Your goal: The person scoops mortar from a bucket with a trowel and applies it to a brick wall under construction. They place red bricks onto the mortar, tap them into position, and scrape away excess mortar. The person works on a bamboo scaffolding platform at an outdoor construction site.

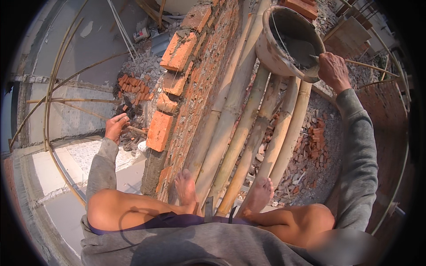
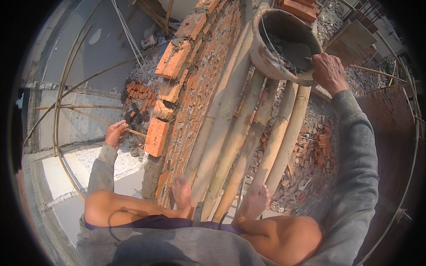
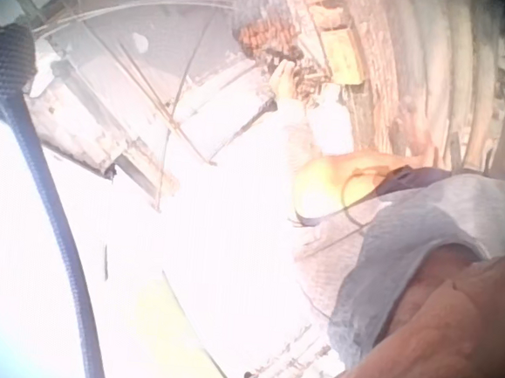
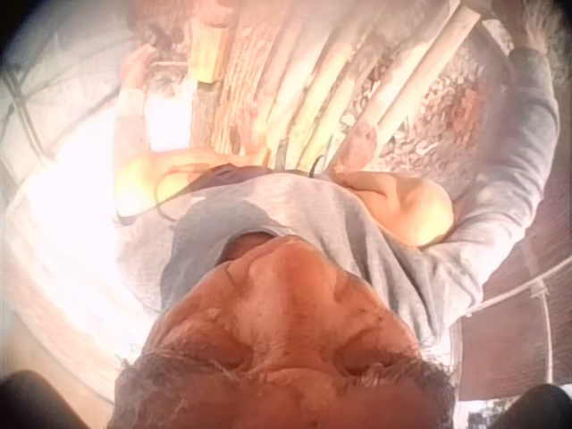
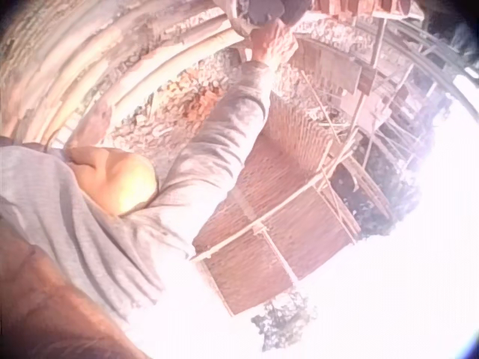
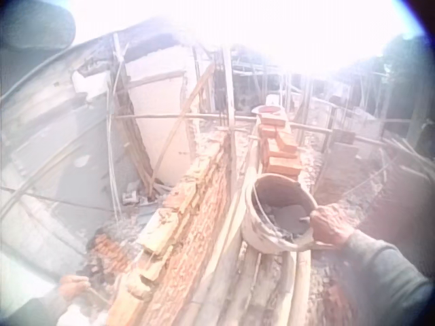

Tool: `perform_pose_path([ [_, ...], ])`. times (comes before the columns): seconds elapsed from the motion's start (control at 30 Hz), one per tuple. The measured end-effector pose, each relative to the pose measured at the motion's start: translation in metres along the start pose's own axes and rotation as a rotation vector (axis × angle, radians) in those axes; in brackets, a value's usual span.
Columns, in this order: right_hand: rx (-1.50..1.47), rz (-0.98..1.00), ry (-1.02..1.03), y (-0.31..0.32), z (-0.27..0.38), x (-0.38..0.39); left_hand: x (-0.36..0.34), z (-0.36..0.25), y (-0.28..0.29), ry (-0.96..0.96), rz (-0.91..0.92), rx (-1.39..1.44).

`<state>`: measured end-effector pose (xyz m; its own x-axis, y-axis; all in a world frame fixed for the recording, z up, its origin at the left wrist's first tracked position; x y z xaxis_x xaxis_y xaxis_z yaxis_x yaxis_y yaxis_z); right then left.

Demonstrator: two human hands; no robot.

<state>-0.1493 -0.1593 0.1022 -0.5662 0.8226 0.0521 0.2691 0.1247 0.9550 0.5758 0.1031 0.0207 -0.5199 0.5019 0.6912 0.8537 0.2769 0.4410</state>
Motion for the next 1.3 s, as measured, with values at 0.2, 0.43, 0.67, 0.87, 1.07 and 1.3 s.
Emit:
perform_pose_path([
  [0.2,-0.118,-0.028,0.016,0.015,-0.003,0.021,0.002,0.013,0.009,0.065,-0.023,0.021],
  [0.43,-0.018,-0.079,-0.050,0.020,-0.008,0.019,0.008,0.004,-0.018,-0.006,-0.043,0.012],
  [0.67,0.159,-0.113,-0.062,0.026,-0.015,0.011,0.015,0.010,0.000,-0.052,-0.087,0.017],
  [0.87,0.107,0.032,0.050,0.020,-0.005,0.010,0.011,0.025,0.039,0.016,-0.107,0.082],
  [1.07,-0.041,0.004,0.047,0.025,0.000,0.016,0.012,0.030,0.042,0.021,-0.120,0.082],
  [1.3,-0.168,0.039,-0.015,0.032,-0.005,0.019,0.015,0.020,0.024,0.017,-0.100,0.097],
])
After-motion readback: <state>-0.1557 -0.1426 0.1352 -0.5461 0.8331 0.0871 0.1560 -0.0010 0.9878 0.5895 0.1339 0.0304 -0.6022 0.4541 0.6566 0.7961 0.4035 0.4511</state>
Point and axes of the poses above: each hand's wrist, its own x-axis away from the middle knuckle, its own y-axis out of the back of the hand, z = x × y, the point moved 2 cm from there along -x, towards the middle knuckle, and after that the axes turned 14 degrees about y, right-handed, at the moved point
